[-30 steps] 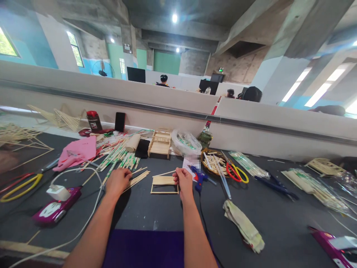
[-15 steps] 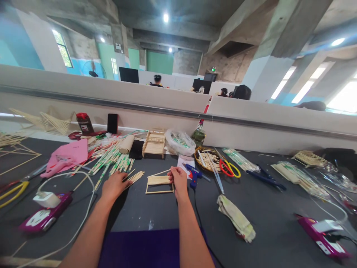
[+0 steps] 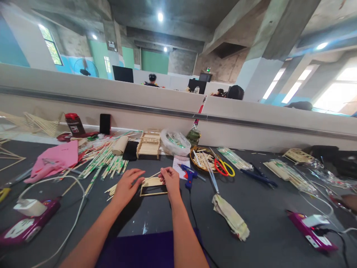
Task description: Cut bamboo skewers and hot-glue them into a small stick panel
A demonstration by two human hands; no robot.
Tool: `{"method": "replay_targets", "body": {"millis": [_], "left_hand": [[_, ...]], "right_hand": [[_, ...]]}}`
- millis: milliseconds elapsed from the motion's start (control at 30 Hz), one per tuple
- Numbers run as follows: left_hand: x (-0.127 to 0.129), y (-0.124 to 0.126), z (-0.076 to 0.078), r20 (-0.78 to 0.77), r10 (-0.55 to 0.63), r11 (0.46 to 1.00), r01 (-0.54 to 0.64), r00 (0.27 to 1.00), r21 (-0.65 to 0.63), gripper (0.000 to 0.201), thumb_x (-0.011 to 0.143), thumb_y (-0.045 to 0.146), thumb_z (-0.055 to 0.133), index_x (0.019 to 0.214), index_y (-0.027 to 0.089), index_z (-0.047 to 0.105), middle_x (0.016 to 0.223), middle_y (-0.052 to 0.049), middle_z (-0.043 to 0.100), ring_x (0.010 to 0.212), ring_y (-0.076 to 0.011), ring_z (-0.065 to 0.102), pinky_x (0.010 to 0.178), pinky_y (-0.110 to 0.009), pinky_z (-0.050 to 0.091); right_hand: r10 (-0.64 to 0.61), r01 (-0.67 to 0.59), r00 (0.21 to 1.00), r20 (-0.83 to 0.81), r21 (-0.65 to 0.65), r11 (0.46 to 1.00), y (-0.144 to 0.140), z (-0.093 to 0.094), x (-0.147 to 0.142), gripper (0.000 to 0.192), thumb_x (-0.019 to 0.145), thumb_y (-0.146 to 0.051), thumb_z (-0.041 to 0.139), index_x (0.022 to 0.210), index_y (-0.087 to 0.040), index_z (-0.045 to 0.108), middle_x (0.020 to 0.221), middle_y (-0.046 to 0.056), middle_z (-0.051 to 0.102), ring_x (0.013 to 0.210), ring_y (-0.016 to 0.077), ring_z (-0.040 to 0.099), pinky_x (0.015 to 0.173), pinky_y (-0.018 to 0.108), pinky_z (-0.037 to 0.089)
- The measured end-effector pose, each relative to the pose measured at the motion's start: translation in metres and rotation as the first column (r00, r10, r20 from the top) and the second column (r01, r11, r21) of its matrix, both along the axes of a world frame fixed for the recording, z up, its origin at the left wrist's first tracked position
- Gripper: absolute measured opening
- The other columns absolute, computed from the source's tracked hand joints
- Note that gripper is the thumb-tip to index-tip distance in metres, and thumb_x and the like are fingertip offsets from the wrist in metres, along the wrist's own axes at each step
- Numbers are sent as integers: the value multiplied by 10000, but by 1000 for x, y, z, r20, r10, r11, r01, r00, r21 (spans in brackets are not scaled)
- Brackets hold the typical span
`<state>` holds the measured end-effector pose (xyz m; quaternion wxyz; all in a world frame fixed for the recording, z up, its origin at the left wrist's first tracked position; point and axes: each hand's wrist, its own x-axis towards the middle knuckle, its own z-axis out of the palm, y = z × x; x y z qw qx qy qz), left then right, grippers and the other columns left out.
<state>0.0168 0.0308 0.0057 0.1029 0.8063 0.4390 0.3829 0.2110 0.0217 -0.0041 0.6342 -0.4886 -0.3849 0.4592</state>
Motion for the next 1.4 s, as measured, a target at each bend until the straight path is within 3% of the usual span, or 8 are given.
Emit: {"method": "replay_targets", "body": {"millis": [267,367,533,667,800,933,1267,1400], "left_hand": [[6,-4,-7,-59,-7,999,5,998,-41,255,917,303,445,884,219,683,837,-46,621,821,-177,573,757,-296,442],[1,-2,-7,5,77,996,-76,997,-51,237,916,309,444,899,220,663,855,-39,615,846,-179,578,763,-291,442],[-2,0,-9,34,177,983,-175,984,-49,212,905,267,451,956,227,653,881,-39,609,870,-184,575,767,-292,442],[0,1,-11,-1,160,987,-160,987,-21,187,886,237,473,897,223,659,884,-43,613,891,-195,558,795,-312,438],[1,1,-12,1,141,990,-141,990,-19,190,888,235,472,902,219,661,878,-42,612,884,-193,549,797,-320,435],[1,0,-11,9,127,992,-126,992,-23,193,892,243,472,913,224,663,881,-41,613,886,-192,541,796,-324,433],[3,-1,-10,15,121,992,-120,993,-43,190,885,231,475,893,228,664,874,-36,619,879,-195,544,788,-322,439],[1,0,-11,-2,135,991,-135,991,-18,197,893,237,464,906,229,660,879,-38,616,874,-197,540,780,-321,440]], "right_hand": [[81,-82,994,66,3,997,-3,5,-15,353,718,-529,657,721,-179,607,620,14,661,480,104,537,442,204,411],[-78,72,958,275,32,997,-5,9,5,392,825,-553,503,717,-193,612,650,32,658,577,145,590,568,253,466],[-479,503,409,777,245,829,-16,18,55,228,852,-308,468,985,-178,600,1037,124,626,1006,257,569,867,356,419],[-223,629,153,963,79,773,-23,11,77,338,830,-301,511,1124,-138,534,1111,205,557,1066,327,533,825,403,427],[52,670,228,972,-195,716,-23,-2,85,394,865,-439,478,1078,-113,534,1037,221,600,985,352,589,748,421,456],[88,642,308,947,-276,716,-21,-10,88,471,826,-454,539,1113,-82,502,1107,261,587,956,352,631,753,426,465],[-165,637,467,868,-202,744,-15,-8,92,536,775,-384,562,1218,-101,456,1072,208,653,997,310,633,800,368,453],[-416,549,680,603,-42,835,-8,-6,73,579,671,-367,645,1188,-147,506,1054,130,663,873,253,651,733,327,481]]}}
